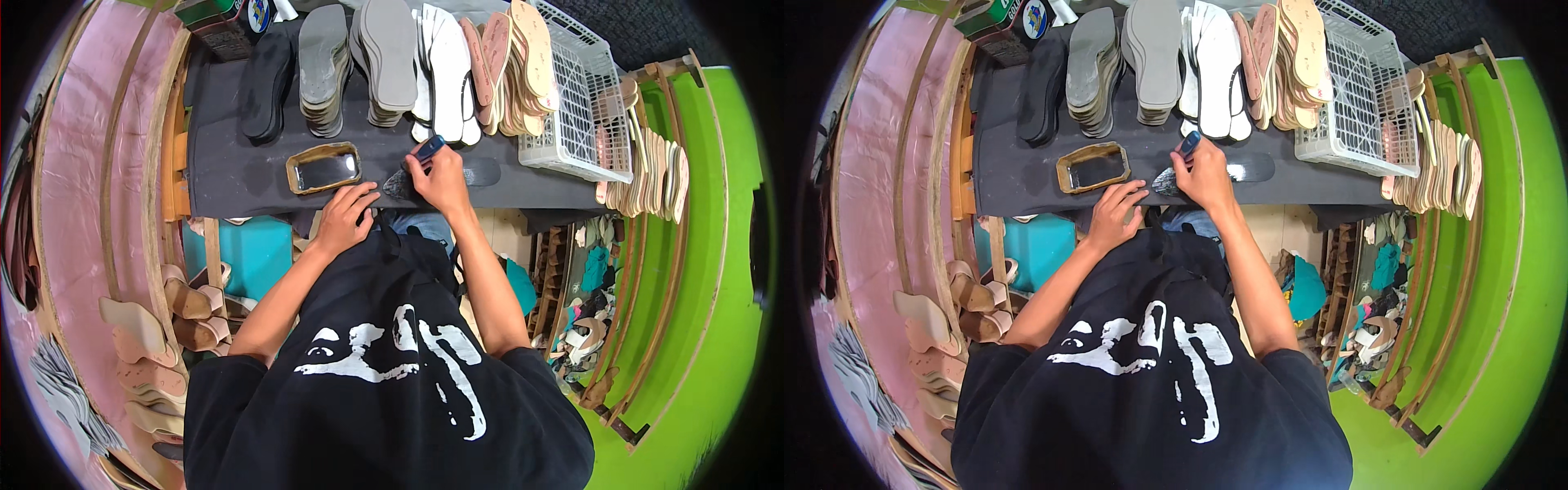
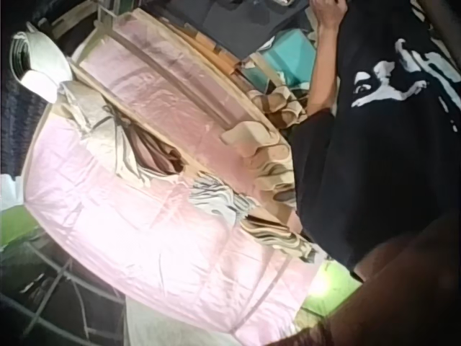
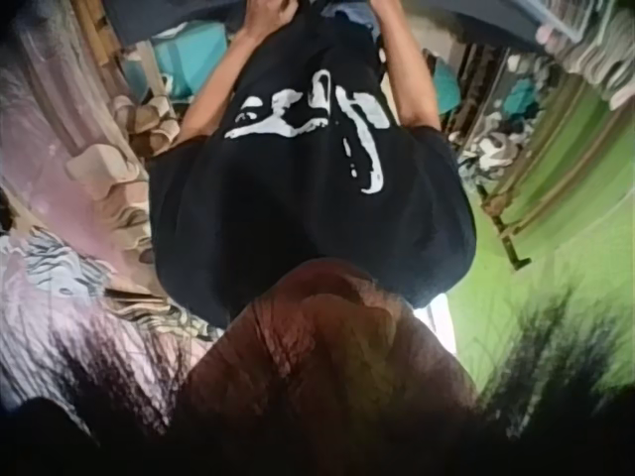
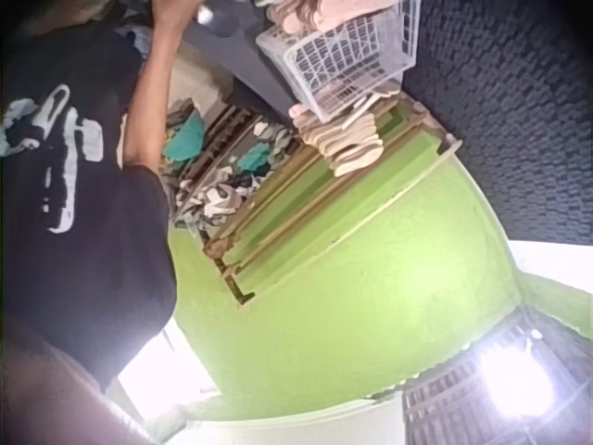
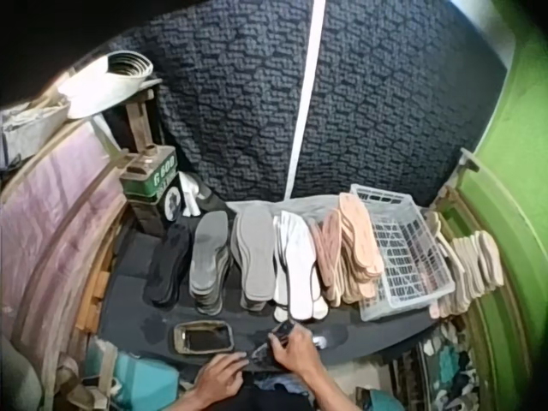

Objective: Applying adhesive to shoe insoles with a brush at a workbench.

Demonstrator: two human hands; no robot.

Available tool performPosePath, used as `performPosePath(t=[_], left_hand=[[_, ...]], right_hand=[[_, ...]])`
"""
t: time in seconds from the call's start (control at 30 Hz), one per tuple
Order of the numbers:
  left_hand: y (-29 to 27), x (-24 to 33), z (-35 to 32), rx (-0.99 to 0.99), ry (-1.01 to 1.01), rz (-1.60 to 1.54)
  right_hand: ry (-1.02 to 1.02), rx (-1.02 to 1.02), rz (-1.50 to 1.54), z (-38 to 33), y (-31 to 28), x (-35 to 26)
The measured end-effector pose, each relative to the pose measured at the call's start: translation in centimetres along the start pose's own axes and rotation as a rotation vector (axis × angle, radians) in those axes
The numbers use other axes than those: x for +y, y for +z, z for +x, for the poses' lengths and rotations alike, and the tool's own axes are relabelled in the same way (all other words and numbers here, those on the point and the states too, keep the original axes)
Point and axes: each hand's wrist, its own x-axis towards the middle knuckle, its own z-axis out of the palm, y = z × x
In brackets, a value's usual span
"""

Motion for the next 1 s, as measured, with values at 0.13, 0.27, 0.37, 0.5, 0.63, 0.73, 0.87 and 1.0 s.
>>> performPosePath(t=[0.13,0.27,0.37,0.5,0.63,0.73,0.87,1.0], left_hand=[[0.0,0.2,0.2,0.020,-0.023,0.018],[0.1,0.4,0.5,0.040,-0.024,0.019],[0.2,0.3,0.4,0.046,-0.026,0.018],[0.2,0.1,0.2,0.017,-0.056,0.020],[-0.2,0.3,0.6,-0.009,-0.051,0.055],[-0.1,0.4,0.7,-0.019,-0.022,0.058],[-0.1,0.4,0.9,-0.032,0.081,0.079],[0.1,0.5,2.0,-0.080,0.100,0.045]], right_hand=[[-0.061,-0.168,0.095,-1.4,1.6,-0.9],[-0.029,0.030,0.040,-1.1,0.4,-0.1],[-0.142,0.035,-0.022,-1.5,0.4,-0.1],[-0.434,-0.158,-0.138,-3.7,0.9,-1.6],[-0.372,-0.117,-0.094,-4.0,1.2,-0.5],[-0.109,0.133,-0.012,-2.9,-0.3,1.3],[-0.057,0.249,-0.093,-1.5,-1.4,1.9],[-0.066,0.147,-0.021,-1.7,0.1,0.5]])
